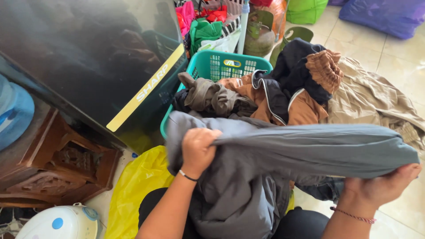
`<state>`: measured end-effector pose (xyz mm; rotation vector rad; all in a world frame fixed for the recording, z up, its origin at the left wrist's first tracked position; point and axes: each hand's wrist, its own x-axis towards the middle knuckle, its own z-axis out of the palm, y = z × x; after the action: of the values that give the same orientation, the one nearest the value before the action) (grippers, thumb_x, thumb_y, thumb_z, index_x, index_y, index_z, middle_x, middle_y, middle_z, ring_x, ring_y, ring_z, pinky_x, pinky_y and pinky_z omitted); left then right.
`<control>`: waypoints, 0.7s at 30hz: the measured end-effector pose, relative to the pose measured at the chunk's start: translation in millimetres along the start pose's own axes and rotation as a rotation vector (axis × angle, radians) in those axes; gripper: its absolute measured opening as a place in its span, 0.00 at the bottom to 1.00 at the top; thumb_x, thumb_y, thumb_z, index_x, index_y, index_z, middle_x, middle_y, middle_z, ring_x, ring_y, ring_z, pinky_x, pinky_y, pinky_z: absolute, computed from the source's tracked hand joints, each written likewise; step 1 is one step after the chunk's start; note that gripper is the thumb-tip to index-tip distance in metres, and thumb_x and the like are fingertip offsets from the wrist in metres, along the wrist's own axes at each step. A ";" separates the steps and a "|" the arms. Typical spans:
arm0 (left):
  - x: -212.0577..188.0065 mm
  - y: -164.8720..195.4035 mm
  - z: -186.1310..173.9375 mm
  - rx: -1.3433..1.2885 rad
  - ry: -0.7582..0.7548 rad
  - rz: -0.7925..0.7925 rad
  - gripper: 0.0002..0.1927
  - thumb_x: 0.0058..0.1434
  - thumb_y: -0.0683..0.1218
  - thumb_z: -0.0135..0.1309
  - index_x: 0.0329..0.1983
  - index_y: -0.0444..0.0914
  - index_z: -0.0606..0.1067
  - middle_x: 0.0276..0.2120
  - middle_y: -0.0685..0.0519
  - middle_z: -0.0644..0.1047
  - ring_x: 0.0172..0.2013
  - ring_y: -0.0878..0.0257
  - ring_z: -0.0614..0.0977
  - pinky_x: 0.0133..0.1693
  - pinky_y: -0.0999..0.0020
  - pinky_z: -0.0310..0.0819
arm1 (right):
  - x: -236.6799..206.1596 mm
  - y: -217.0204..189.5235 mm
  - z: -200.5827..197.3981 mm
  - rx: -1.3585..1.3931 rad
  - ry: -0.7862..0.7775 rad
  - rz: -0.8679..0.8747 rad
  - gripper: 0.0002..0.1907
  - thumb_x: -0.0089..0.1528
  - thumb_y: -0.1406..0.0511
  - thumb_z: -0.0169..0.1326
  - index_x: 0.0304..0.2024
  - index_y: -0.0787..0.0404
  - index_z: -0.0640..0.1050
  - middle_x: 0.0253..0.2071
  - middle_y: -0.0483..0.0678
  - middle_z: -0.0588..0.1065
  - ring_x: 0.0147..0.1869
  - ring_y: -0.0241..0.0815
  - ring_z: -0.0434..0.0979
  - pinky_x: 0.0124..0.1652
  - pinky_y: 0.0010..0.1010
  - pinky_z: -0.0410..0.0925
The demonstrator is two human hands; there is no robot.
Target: The person sits on the floor in front of a laundry basket and folds clothes one at a time. They shake out a gray garment, align its sleeves, fold it, and place it on the pile in the basket, then repeat the same folding process with dark shirts and pants.
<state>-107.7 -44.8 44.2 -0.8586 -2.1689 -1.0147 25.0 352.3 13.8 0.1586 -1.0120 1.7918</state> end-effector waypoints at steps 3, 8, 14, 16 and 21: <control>13.4 7.2 -10.1 0.205 0.145 -0.008 0.21 0.51 0.38 0.56 0.50 0.40 0.78 0.45 0.42 0.79 0.46 0.42 0.80 0.50 0.53 0.69 | -15.5 6.9 21.5 -0.030 0.236 0.058 0.09 0.69 0.64 0.50 0.52 0.56 0.72 0.54 0.47 0.72 0.61 0.43 0.74 0.69 0.42 0.67; -1.0 36.4 9.3 -0.200 -0.025 -0.194 0.18 0.55 0.41 0.58 0.50 0.40 0.73 0.43 0.49 0.79 0.45 0.52 0.82 0.51 0.60 0.74 | -57.7 30.4 89.7 -1.127 -0.339 0.022 0.08 0.60 0.69 0.60 0.42 0.61 0.77 0.38 0.50 0.74 0.37 0.47 0.74 0.41 0.37 0.68; -47.5 37.0 67.3 -1.065 -0.234 -0.685 0.24 0.59 0.41 0.59 0.59 0.37 0.70 0.47 0.55 0.78 0.45 0.70 0.79 0.46 0.72 0.75 | -91.9 27.3 150.5 -0.871 -0.837 -0.126 0.10 0.54 0.69 0.63 0.37 0.62 0.79 0.42 0.54 0.76 0.40 0.51 0.79 0.40 0.36 0.72; -56.2 19.7 75.2 -1.081 -0.149 -0.681 0.18 0.64 0.39 0.54 0.58 0.33 0.73 0.49 0.54 0.79 0.48 0.68 0.80 0.50 0.70 0.75 | -92.8 26.6 155.6 -0.864 -0.896 -0.094 0.10 0.55 0.66 0.66 0.36 0.61 0.79 0.40 0.53 0.76 0.38 0.50 0.79 0.38 0.37 0.72; -64.5 0.7 75.9 -1.296 0.000 -0.809 0.19 0.65 0.36 0.48 0.60 0.30 0.70 0.52 0.49 0.78 0.51 0.64 0.78 0.53 0.67 0.71 | -90.4 30.7 152.2 -0.942 -1.020 -0.062 0.13 0.56 0.58 0.68 0.33 0.59 0.79 0.33 0.49 0.75 0.35 0.52 0.78 0.35 0.40 0.70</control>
<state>-85.0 -2.3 -42.9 -0.3638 -1.6412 -2.9264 -9.0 178.8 45.7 0.5189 -2.4172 0.9380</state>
